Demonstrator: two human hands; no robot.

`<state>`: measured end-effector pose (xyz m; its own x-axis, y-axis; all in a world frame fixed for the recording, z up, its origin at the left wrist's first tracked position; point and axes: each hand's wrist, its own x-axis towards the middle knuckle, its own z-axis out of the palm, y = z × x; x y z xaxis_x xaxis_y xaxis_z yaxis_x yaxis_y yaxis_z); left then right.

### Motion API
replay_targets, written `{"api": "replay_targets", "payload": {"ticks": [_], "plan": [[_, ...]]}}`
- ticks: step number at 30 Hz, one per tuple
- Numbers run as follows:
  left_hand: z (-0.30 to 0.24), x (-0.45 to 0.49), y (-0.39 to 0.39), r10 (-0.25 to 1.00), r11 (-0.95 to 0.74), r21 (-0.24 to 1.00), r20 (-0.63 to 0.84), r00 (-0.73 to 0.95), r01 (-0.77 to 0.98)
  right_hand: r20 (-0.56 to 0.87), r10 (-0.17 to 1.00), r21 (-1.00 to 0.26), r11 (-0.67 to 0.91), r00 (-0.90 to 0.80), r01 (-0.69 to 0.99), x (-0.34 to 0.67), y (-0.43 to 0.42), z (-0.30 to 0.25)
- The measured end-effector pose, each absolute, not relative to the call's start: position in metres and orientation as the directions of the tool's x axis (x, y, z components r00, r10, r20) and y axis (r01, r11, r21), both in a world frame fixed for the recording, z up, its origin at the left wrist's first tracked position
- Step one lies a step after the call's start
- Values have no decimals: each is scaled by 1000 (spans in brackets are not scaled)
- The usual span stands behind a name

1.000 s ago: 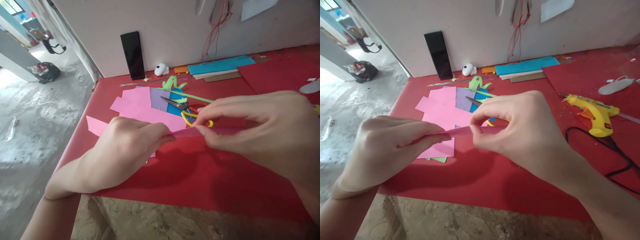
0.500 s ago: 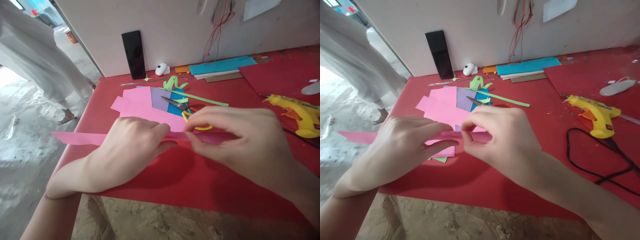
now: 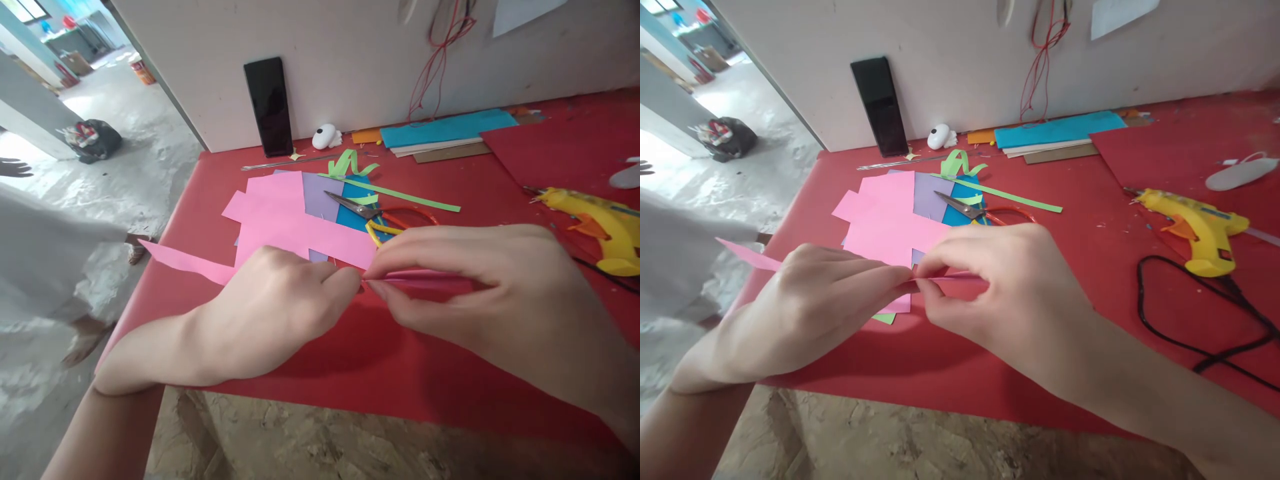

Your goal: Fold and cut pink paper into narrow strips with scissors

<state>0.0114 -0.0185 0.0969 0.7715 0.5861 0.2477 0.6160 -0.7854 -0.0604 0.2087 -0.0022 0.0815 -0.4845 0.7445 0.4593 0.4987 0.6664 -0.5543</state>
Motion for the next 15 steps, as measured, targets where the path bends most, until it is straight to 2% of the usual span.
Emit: {"api": "replay_targets", "payload": {"ticks": [4, 8, 15], "plan": [[99, 13, -20, 529, -809, -93, 316, 788, 580, 464, 758, -583, 651, -459, 485, 218, -4, 82], [101, 13, -20, 510, -806, -123, 352, 785, 579, 512, 740, -539, 673, -437, 507, 221, -1, 78], [102, 10, -20, 523, -803, -78, 384, 761, 591, 489, 766, -535, 642, -419, 549, 222, 2, 81]]}}
